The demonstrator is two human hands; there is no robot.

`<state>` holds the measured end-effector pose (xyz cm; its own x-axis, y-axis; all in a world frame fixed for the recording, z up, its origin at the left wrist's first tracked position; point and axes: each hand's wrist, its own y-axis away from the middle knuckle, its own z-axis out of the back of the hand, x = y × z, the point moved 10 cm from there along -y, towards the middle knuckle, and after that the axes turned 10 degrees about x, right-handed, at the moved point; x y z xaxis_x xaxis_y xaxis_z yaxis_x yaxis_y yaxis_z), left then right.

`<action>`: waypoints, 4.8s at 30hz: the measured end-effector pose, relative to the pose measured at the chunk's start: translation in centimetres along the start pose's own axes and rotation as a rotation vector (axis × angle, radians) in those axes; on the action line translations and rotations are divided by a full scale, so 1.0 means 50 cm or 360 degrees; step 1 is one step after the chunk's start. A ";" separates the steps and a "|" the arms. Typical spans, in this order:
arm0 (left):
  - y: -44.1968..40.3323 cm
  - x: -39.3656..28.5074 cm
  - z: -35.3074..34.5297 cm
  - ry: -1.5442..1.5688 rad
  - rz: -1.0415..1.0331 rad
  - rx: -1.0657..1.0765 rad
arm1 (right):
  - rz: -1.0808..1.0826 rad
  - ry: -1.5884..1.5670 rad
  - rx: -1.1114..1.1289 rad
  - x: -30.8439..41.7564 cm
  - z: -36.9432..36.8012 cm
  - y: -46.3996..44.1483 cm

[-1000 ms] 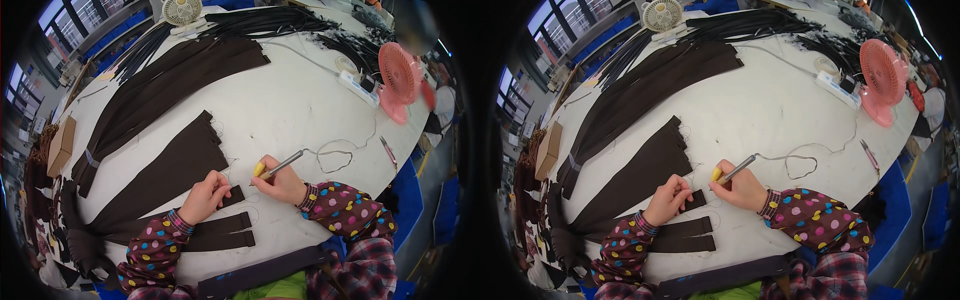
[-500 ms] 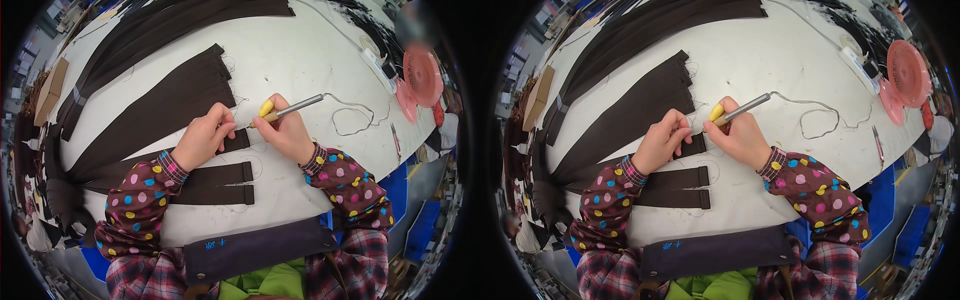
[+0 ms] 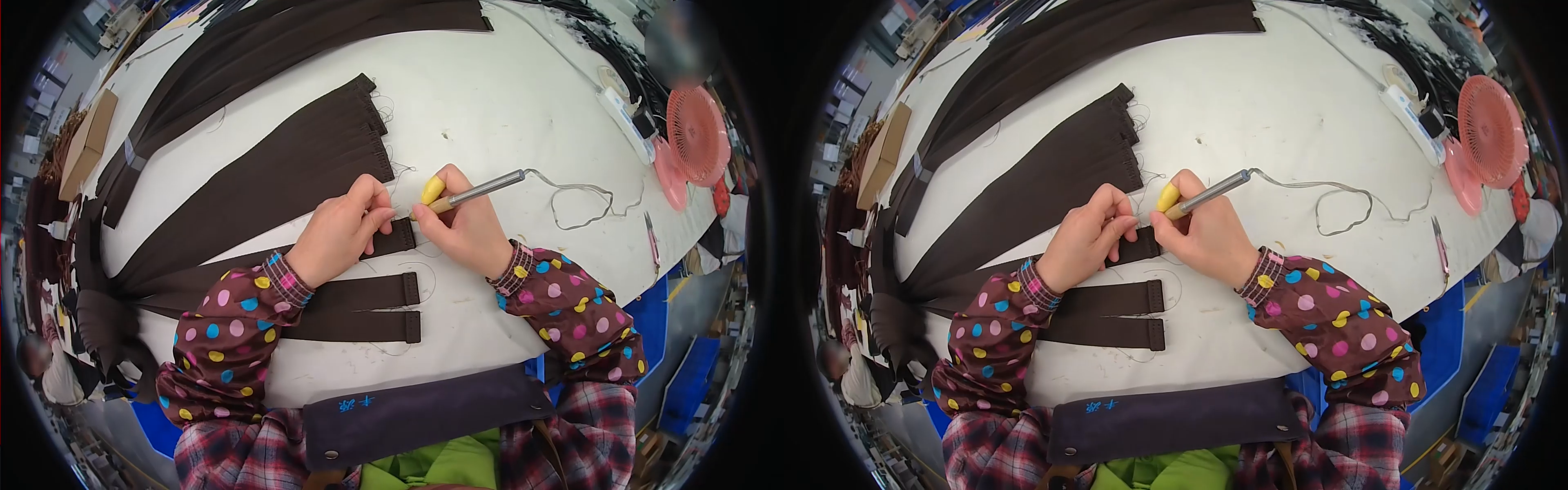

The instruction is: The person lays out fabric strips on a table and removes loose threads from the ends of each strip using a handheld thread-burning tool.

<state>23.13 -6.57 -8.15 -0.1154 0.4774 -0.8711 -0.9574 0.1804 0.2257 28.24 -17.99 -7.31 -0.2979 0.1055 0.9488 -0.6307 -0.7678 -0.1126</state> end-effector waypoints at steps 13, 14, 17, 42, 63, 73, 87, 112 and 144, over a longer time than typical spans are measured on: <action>0.000 -0.005 0.000 -0.0011 0.0002 0.0004 | 0.0042 0.0105 0.0001 0.002 0.000 0.000; 0.000 -0.005 0.000 -0.0012 0.0003 0.0005 | 0.0042 0.0117 0.0005 0.002 -0.001 0.000; -0.001 -0.002 -0.001 -0.0015 0.0020 0.0013 | 0.0011 0.0108 0.0010 0.002 -0.001 0.000; -0.023 -0.025 0.000 -0.0574 -0.0106 0.0232 | 0.0054 -0.0058 -0.0045 -0.006 0.016 0.016; -0.001 0.004 0.019 -0.0018 -0.0176 -0.0135 | -0.0017 -0.0190 0.0046 -0.005 -0.006 0.005; -0.008 0.019 0.005 0.0360 -0.0125 -0.0024 | -0.0009 -0.0029 0.0099 0.003 -0.010 0.006; -0.007 0.020 0.007 0.0406 -0.0122 -0.0052 | 0.0039 0.0064 0.0021 0.007 -0.004 0.003; 0.031 -0.067 0.000 -0.1097 -0.0373 -0.0203 | 0.0085 -0.0009 -0.0114 0.002 0.026 0.014; 0.302 -0.428 -0.077 -0.0830 -0.2102 -0.0461 | 0.0074 -0.0227 -0.0171 -0.005 0.038 0.016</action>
<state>10.14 -17.39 12.21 0.9246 0.3675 -0.1005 -0.3128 0.5815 -0.7510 29.16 -19.85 -7.08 -0.2287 -0.0253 0.9732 -0.6940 -0.6968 -0.1812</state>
